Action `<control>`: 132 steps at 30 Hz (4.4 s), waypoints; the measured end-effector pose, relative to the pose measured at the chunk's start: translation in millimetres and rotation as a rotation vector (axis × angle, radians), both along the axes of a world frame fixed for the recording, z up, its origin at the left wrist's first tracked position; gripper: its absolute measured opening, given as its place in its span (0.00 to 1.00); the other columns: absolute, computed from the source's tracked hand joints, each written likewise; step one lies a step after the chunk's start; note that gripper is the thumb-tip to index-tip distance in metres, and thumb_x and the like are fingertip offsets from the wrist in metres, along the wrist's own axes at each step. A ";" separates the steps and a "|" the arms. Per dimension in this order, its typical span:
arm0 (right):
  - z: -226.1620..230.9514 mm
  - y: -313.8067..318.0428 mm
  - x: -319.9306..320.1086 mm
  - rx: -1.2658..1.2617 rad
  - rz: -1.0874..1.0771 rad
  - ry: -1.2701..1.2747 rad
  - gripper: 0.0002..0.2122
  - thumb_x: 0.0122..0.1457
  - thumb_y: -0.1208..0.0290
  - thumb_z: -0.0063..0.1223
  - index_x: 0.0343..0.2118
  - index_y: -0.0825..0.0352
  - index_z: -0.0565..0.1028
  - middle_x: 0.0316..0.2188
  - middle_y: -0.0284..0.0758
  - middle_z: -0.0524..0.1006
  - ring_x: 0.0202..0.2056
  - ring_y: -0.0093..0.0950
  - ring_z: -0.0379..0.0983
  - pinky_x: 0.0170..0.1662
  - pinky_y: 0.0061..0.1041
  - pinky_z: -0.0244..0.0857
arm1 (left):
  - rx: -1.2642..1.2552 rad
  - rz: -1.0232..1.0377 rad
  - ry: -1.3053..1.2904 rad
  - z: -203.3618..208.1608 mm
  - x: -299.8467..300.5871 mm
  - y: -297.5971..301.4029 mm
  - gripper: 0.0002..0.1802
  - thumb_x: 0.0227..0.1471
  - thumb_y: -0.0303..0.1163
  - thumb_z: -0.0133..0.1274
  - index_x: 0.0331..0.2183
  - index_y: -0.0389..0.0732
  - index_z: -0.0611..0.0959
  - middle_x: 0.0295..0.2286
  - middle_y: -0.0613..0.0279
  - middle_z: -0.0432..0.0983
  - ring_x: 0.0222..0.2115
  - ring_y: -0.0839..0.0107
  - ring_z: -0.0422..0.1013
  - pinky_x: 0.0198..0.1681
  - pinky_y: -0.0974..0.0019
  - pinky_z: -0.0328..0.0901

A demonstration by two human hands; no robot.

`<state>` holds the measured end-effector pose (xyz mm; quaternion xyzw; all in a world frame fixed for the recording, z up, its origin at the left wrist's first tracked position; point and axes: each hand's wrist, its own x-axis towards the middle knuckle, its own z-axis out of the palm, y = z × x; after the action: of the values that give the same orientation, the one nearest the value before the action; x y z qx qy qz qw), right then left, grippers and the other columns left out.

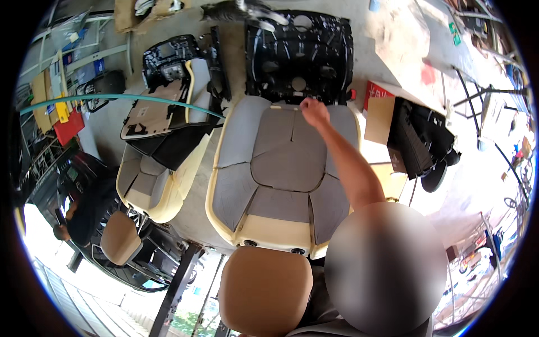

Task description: The person uses a metal rod and scissors to remove debris from a car tire's tread, then walks to a tool chest, opens a drawer, and selects a socket wrench. The person returns toward the vehicle carrying the tool.

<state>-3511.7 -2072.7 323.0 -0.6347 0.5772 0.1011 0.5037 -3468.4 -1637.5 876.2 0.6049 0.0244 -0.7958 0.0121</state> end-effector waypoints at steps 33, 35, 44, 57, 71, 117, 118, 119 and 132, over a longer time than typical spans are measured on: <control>307.2 443.4 69.6 0.043 0.740 0.214 0.18 0.52 0.54 0.54 0.36 0.63 0.80 0.37 0.42 0.79 0.41 0.37 0.75 0.44 0.34 0.66 | -0.922 0.667 -0.616 -10.4 143.6 421.7 0.31 0.43 0.42 0.55 0.49 0.38 0.70 0.41 0.47 0.67 0.44 0.54 0.62 0.49 0.59 0.58; 362.1 454.1 163.4 0.033 0.638 0.009 0.13 0.54 0.57 0.53 0.32 0.62 0.80 0.25 0.30 0.76 0.26 0.22 0.68 0.30 0.25 0.62 | -0.879 0.702 -0.629 -13.7 158.4 441.1 0.31 0.43 0.42 0.55 0.49 0.39 0.69 0.41 0.47 0.67 0.44 0.54 0.62 0.50 0.60 0.57; 359.8 557.4 380.6 0.082 0.944 -0.130 0.12 0.54 0.60 0.55 0.31 0.64 0.81 0.28 0.33 0.80 0.33 0.23 0.74 0.39 0.24 0.65 | -0.826 0.870 -0.803 -34.3 259.3 493.6 0.29 0.45 0.44 0.54 0.48 0.41 0.71 0.42 0.49 0.68 0.47 0.53 0.61 0.53 0.58 0.54; 341.4 733.8 798.5 -0.026 1.318 -0.321 0.19 0.54 0.52 0.48 0.36 0.63 0.79 0.32 0.41 0.79 0.36 0.41 0.75 0.39 0.37 0.67 | -0.832 1.205 -0.664 -19.5 608.0 522.5 0.22 0.63 0.42 0.39 0.47 0.34 0.72 0.44 0.60 0.70 0.47 0.74 0.62 0.54 0.71 0.53; 332.9 569.8 1115.9 -0.249 0.656 0.014 0.17 0.50 0.59 0.51 0.35 0.69 0.78 0.33 0.47 0.78 0.38 0.44 0.74 0.40 0.39 0.66 | -0.699 0.459 -0.963 -16.4 1059.3 474.8 0.18 0.59 0.44 0.39 0.32 0.38 0.74 0.32 0.45 0.72 0.38 0.47 0.67 0.40 0.50 0.60; 320.3 605.3 2217.4 -0.046 0.608 0.255 0.10 0.51 0.63 0.53 0.29 0.63 0.81 0.26 0.36 0.78 0.32 0.29 0.73 0.38 0.28 0.65 | -0.120 1.547 -0.932 -168.1 2245.2 681.3 0.14 0.49 0.28 0.56 0.39 0.34 0.79 0.23 0.65 0.78 0.22 0.79 0.71 0.27 0.74 0.64; 315.1 614.3 2236.6 -0.037 0.602 0.207 0.10 0.51 0.63 0.53 0.28 0.63 0.80 0.24 0.36 0.77 0.30 0.28 0.72 0.37 0.29 0.65 | -0.086 1.642 -0.791 -162.8 2271.9 683.8 0.14 0.49 0.29 0.56 0.40 0.35 0.79 0.23 0.65 0.78 0.21 0.80 0.70 0.25 0.75 0.63; 309.3 623.7 2257.8 -0.027 0.598 0.159 0.10 0.51 0.62 0.53 0.28 0.63 0.80 0.22 0.35 0.76 0.28 0.28 0.72 0.35 0.29 0.64 | -0.070 1.672 -0.776 -174.0 2291.3 687.1 0.15 0.50 0.29 0.55 0.42 0.37 0.79 0.24 0.65 0.79 0.20 0.81 0.69 0.22 0.76 0.60; 342.2 765.2 2733.2 -0.087 0.733 -0.090 0.14 0.53 0.59 0.53 0.33 0.66 0.79 0.29 0.38 0.79 0.33 0.28 0.73 0.38 0.29 0.65 | -0.326 1.563 -0.959 -117.7 2618.1 742.2 0.16 0.54 0.24 0.49 0.45 0.31 0.77 0.31 0.57 0.79 0.27 0.75 0.74 0.33 0.72 0.68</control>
<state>-778.5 -1307.5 665.1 -0.8240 0.2927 0.2222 0.4312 -850.3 -895.4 758.6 0.6717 0.3050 -0.2205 0.6381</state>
